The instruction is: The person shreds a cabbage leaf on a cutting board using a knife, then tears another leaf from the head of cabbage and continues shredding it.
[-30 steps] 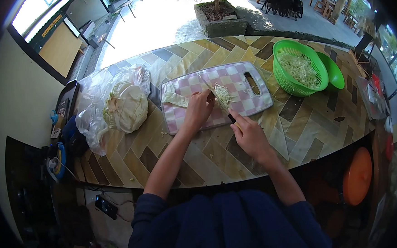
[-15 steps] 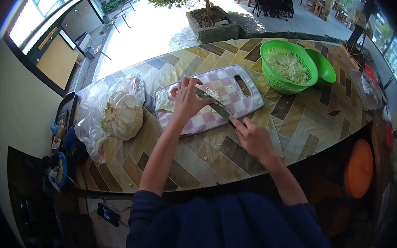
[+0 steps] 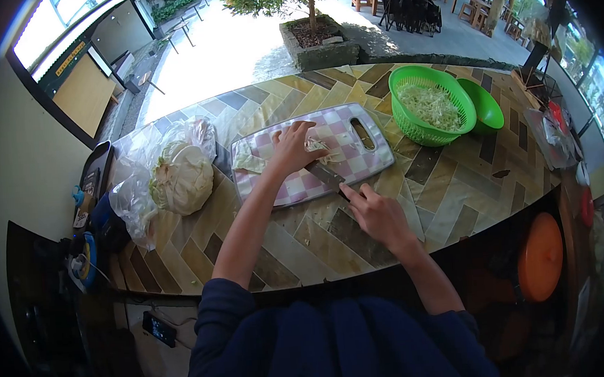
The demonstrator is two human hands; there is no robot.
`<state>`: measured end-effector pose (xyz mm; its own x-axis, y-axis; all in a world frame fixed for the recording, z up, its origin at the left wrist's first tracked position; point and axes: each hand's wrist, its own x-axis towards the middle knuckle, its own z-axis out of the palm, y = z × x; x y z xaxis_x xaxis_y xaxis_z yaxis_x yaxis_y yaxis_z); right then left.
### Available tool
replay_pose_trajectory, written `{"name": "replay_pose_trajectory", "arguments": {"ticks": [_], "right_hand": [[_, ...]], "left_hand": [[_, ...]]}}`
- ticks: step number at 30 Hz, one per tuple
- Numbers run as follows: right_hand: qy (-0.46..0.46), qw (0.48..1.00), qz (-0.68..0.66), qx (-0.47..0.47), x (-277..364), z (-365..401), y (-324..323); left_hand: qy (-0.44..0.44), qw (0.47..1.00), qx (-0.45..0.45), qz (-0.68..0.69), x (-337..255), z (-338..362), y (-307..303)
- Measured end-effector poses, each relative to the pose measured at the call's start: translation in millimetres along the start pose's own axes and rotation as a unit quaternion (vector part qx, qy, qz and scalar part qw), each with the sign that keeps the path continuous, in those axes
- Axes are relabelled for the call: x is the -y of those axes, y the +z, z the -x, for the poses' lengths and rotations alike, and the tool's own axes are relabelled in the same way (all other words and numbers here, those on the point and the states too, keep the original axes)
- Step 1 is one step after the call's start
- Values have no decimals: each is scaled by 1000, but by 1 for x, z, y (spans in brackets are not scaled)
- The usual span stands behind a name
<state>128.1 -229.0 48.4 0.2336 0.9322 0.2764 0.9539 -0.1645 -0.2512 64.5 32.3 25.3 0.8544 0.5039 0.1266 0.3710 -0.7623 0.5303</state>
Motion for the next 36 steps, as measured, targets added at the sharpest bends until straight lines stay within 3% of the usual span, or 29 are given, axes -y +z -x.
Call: {"name": "replay_pose_trajectory", "arguments": {"ticks": [2, 6, 8, 12, 15, 18, 23, 26, 31, 36], "right_hand": [[-3, 1000, 5, -3, 0, -1, 0], [-10, 1000, 20, -2, -4, -3, 2], [-13, 999, 33, 2, -4, -7, 2], [-13, 999, 30, 7, -1, -11, 0], [-15, 1000, 19, -3, -4, -10, 1], [-19, 1000, 9, -3, -3, -10, -2], [-24, 1000, 7, 10, 0, -9, 0], [-7, 999, -33, 8, 5, -6, -5], [0, 977, -212, -6, 0, -1, -2], [26, 960, -280, 6, -3, -8, 3]], "left_hand": [[-22, 999, -24, 21, 11, -8, 1], [60, 998, 21, -23, -19, 12, -19], [57, 997, 10, -53, -19, 13, -16], [20, 995, -91, -36, 5, 2, -11], [-8, 996, -94, 1, 10, 9, -30], [-14, 995, -75, -64, 11, 28, -42], [-70, 993, -82, -43, 20, 22, -26], [-52, 988, -144, -11, 20, 13, -16], [-27, 970, -235, 48, 16, 5, -22], [-10, 968, -244, 59, 26, 10, -26]]}}
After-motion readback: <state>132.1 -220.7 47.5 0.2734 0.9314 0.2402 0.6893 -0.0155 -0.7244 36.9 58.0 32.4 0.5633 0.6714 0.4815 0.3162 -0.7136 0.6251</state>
